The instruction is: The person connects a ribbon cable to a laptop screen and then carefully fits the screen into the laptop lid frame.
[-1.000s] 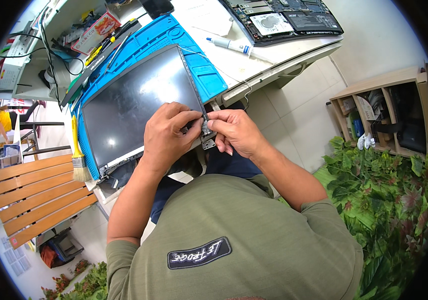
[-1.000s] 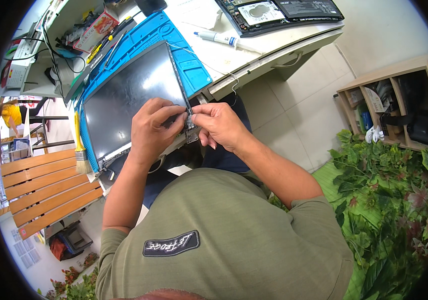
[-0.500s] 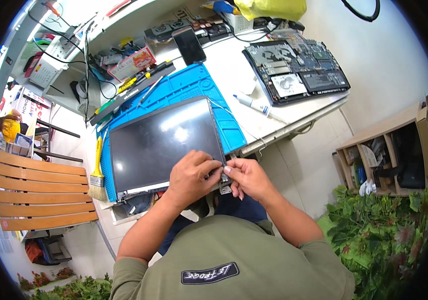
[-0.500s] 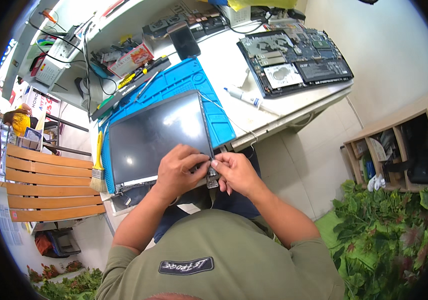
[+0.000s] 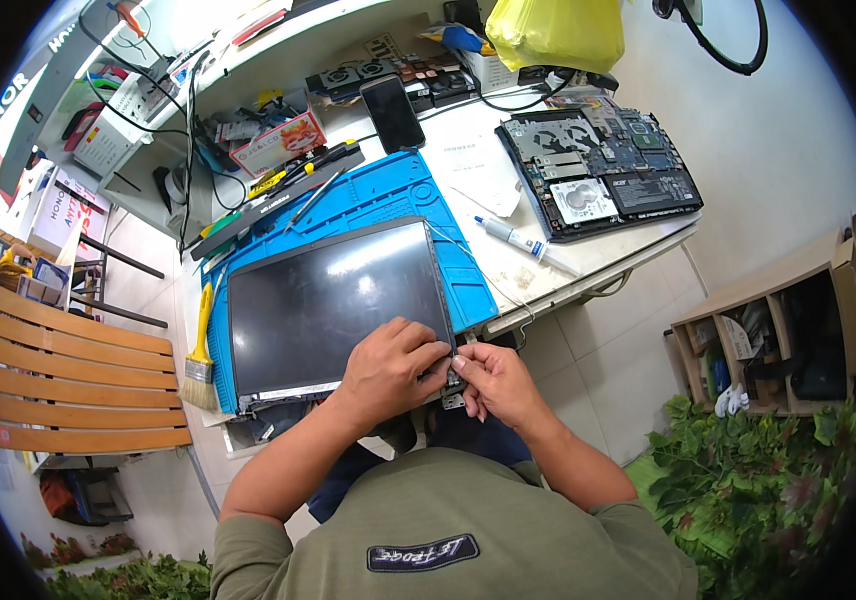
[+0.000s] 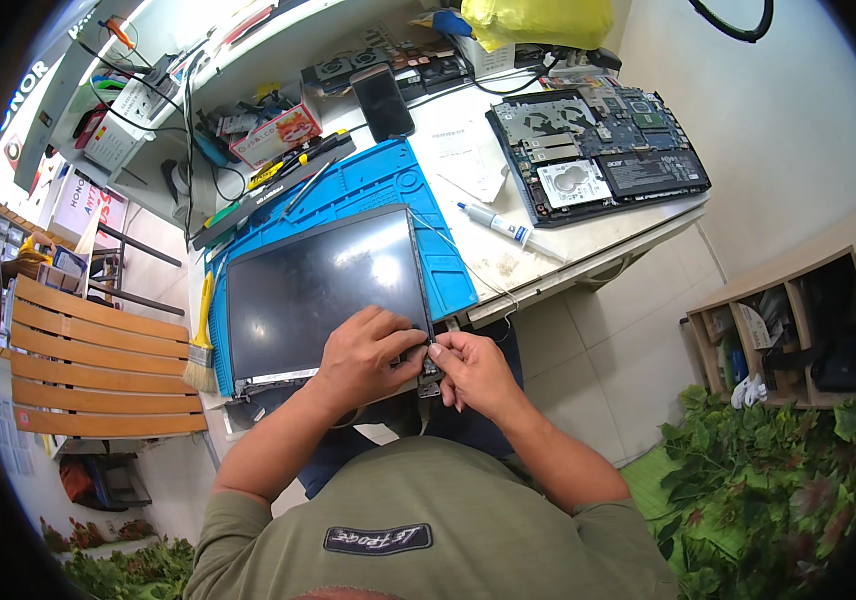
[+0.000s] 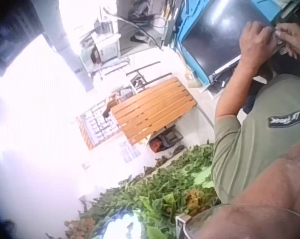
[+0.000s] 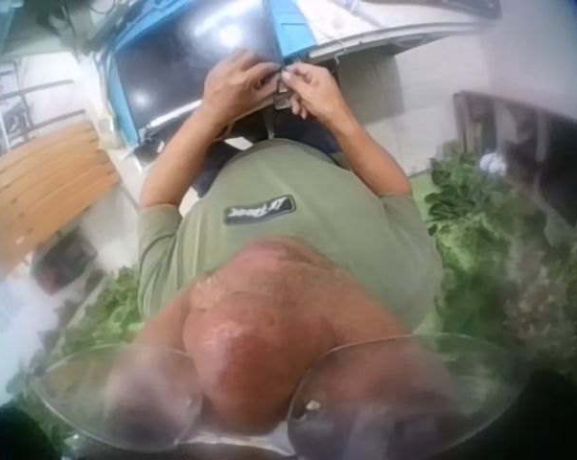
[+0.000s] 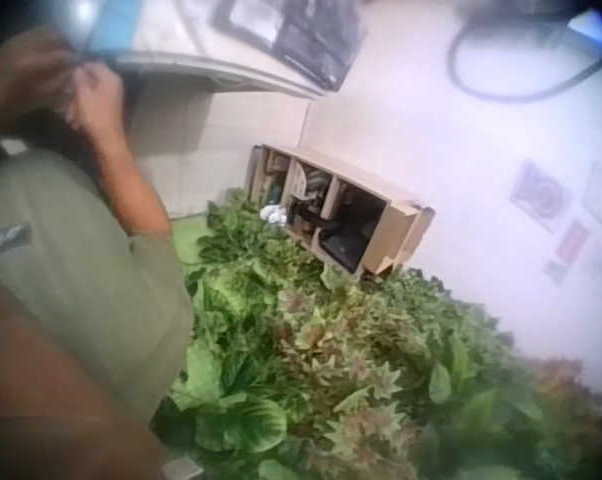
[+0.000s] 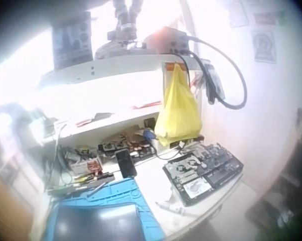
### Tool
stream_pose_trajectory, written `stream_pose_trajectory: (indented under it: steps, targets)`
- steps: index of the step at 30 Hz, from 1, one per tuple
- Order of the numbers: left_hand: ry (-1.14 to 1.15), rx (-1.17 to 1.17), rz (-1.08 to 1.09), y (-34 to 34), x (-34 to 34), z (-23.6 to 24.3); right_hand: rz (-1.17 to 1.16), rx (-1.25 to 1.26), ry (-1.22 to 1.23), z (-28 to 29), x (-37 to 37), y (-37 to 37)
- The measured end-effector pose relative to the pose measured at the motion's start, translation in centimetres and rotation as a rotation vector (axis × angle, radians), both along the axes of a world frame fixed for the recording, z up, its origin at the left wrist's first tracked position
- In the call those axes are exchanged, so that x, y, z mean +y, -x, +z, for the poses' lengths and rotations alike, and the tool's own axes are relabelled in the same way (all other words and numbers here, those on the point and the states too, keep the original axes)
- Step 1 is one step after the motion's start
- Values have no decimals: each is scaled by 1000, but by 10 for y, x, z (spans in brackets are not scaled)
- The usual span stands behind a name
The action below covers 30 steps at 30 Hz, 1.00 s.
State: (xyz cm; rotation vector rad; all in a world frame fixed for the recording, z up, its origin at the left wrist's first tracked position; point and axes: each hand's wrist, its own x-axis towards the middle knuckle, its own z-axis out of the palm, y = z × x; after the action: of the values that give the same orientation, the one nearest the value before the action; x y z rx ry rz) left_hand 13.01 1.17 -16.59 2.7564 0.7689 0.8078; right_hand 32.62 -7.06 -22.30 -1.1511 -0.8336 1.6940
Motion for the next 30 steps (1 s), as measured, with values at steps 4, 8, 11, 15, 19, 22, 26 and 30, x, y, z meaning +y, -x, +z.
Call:
stream_pose_trajectory:
  steps: [4, 8, 11, 15, 19, 22, 26, 30]
  targets:
    - [-19, 13, -31, 0, 3, 0, -11, 46, -8, -3, 0, 0]
    - [-35, 6, -45, 1, 4, 0, -21, 53, 3, -4, -2, 0]
    - [-41, 1, -52, 1, 5, 0, -33, 69, -1, -5, 0, 1]
    - [-56, -4, -58, -1, 6, 0, -26, 43, -15, -1, -1, -1]
    - [-66, 21, -31, 0, 3, 5, -6, -11, -53, 3, 1, -1]
    - [-62, 34, -29, 1, 6, 0, -46, 67, 9, -1, 1, 1]
    - [-46, 8, -44, -2, 7, -1, -63, 142, 10, 4, 0, -1]
    - [-48, -11, -27, -3, 4, -4, -56, 154, -2, -1, -1, 0]
